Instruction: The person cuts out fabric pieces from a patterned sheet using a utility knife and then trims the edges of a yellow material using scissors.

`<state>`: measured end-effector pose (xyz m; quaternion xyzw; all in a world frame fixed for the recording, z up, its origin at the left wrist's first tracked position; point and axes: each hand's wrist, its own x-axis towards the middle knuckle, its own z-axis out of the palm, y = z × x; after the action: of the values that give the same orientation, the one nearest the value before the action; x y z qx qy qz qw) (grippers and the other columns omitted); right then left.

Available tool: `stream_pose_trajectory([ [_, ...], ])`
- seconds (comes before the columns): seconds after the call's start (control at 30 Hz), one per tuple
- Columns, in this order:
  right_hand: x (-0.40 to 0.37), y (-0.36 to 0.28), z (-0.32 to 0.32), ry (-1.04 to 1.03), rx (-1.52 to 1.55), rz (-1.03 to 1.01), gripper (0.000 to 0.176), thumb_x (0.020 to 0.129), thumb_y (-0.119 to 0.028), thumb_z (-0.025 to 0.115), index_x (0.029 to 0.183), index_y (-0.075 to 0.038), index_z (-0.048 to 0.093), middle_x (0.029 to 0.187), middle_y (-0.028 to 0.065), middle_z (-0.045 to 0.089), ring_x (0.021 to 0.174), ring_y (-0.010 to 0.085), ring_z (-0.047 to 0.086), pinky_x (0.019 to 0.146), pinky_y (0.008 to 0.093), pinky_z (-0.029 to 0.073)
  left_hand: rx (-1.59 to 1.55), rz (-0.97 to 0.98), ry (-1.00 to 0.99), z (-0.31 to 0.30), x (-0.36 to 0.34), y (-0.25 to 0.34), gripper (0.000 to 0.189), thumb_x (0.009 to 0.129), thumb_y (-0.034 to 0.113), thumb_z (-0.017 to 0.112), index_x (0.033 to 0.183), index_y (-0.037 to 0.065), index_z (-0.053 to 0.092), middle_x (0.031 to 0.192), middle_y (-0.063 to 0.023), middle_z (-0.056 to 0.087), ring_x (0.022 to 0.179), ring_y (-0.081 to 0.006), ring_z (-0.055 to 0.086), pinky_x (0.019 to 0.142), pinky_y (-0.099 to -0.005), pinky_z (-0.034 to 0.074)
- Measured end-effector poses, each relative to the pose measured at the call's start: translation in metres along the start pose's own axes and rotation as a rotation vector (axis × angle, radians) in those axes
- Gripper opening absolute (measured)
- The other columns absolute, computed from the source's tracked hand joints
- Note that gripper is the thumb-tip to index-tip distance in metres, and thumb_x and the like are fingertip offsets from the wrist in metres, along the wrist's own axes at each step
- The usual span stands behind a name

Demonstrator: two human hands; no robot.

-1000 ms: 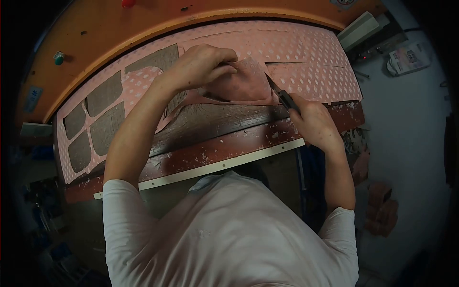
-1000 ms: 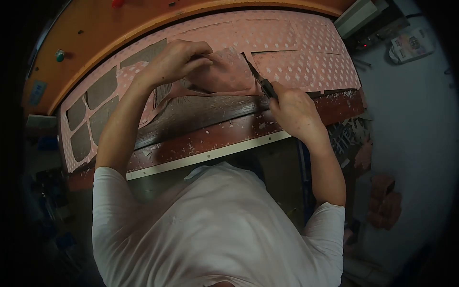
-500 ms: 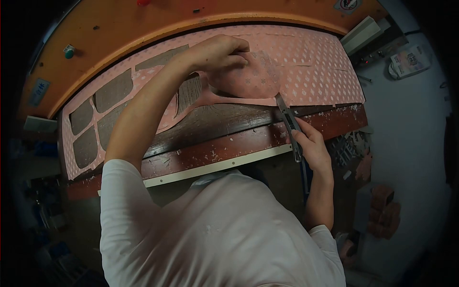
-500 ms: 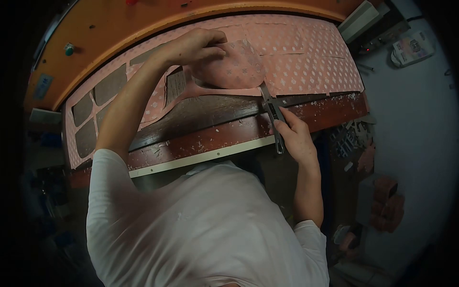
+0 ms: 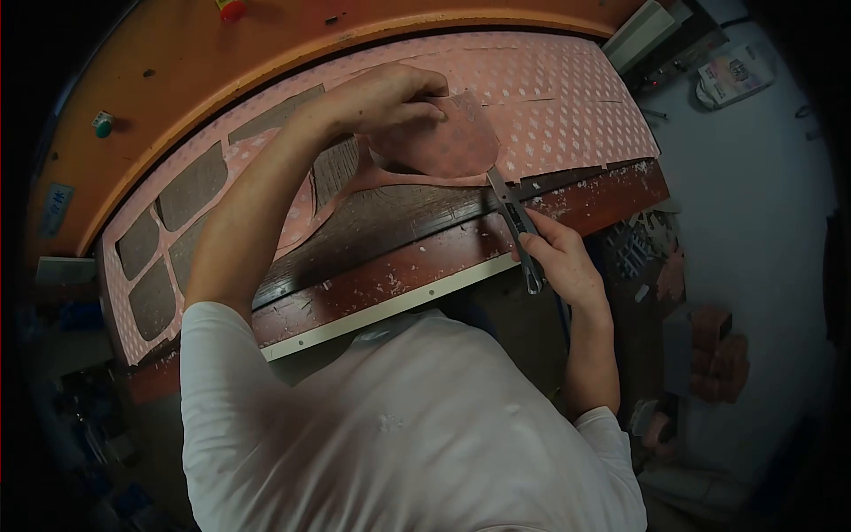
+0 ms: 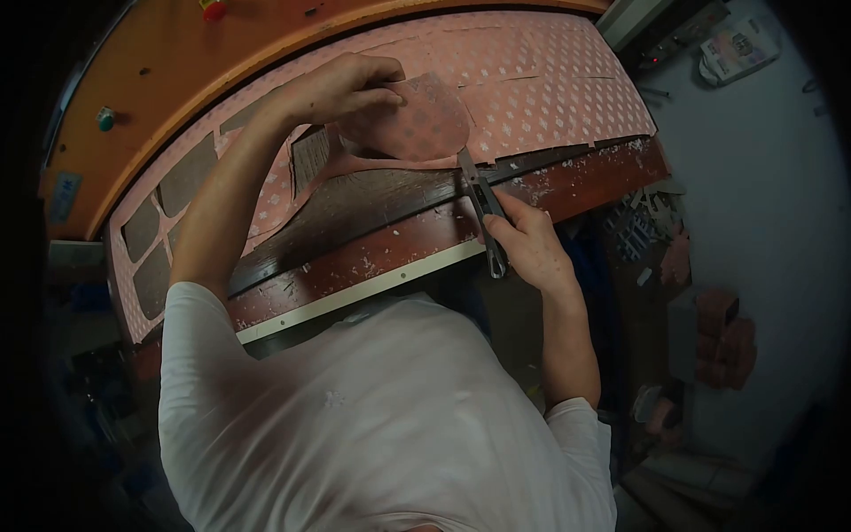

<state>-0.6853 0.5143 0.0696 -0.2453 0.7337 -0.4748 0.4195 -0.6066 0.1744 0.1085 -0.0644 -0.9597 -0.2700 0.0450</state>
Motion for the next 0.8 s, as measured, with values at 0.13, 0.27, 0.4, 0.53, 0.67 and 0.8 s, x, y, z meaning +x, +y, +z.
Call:
stream_pose_trajectory([
  [0.13, 0.001, 0.012, 0.002, 0.014, 0.189, 0.012, 0.044, 0.097, -0.007, 0.053, 0.140, 0.004, 0.054, 0.089, 0.0011, 0.063, 0.083, 0.0090, 0.060, 0.074, 0.0242, 0.048, -0.004, -0.021, -0.042, -0.002, -0.002, 0.002, 0.023, 0.095, 0.022, 0.066, 0.103, 0.000, 0.061, 0.089, -0.0103, 0.064, 0.084, -0.0219, 0.060, 0.077, -0.0368, 0.049],
  [0.27, 0.001, 0.005, 0.006, -0.012, 0.090, 0.014, 0.045, 0.097, -0.009, 0.054, 0.141, 0.002, 0.054, 0.089, 0.0017, 0.064, 0.081, 0.0089, 0.060, 0.072, 0.0238, 0.047, 0.011, -0.035, -0.059, -0.001, -0.004, 0.006, 0.023, 0.095, 0.022, 0.065, 0.104, 0.001, 0.061, 0.091, -0.0110, 0.063, 0.085, -0.0222, 0.059, 0.078, -0.0366, 0.048],
  [0.4, -0.016, 0.005, 0.002, -0.074, 0.090, 0.029, 0.046, 0.097, -0.010, 0.055, 0.141, 0.002, 0.054, 0.087, 0.0013, 0.064, 0.079, 0.0084, 0.060, 0.071, 0.0229, 0.047, 0.040, -0.049, -0.033, -0.003, -0.006, 0.009, 0.023, 0.096, 0.022, 0.065, 0.104, 0.000, 0.061, 0.091, -0.0114, 0.063, 0.086, -0.0226, 0.058, 0.079, -0.0368, 0.048],
  [0.53, -0.016, 0.007, -0.007, -0.086, 0.109, 0.041, 0.046, 0.096, -0.009, 0.055, 0.140, 0.004, 0.054, 0.089, 0.0012, 0.064, 0.080, 0.0082, 0.060, 0.072, 0.0225, 0.047, 0.023, -0.105, -0.049, -0.006, -0.003, 0.009, 0.024, 0.096, 0.022, 0.065, 0.104, 0.000, 0.061, 0.090, -0.0116, 0.063, 0.084, -0.0231, 0.059, 0.078, -0.0373, 0.049],
  [0.67, -0.001, 0.012, -0.007, -0.143, 0.207, 0.015, 0.045, 0.097, -0.008, 0.055, 0.140, 0.005, 0.054, 0.089, 0.0013, 0.064, 0.081, 0.0083, 0.060, 0.073, 0.0225, 0.047, 0.030, -0.147, -0.068, -0.008, 0.003, 0.010, 0.023, 0.095, 0.022, 0.065, 0.104, 0.001, 0.062, 0.089, -0.0117, 0.064, 0.083, -0.0229, 0.059, 0.077, -0.0373, 0.049],
  [0.8, 0.001, 0.016, -0.003, -0.177, 0.251, 0.048, 0.045, 0.097, -0.008, 0.055, 0.141, 0.005, 0.053, 0.089, 0.0020, 0.064, 0.082, 0.0086, 0.060, 0.074, 0.0227, 0.047, 0.045, -0.141, -0.046, -0.003, 0.006, 0.008, 0.022, 0.095, 0.021, 0.066, 0.102, 0.001, 0.062, 0.088, -0.0108, 0.064, 0.082, -0.0215, 0.059, 0.076, -0.0370, 0.049],
])
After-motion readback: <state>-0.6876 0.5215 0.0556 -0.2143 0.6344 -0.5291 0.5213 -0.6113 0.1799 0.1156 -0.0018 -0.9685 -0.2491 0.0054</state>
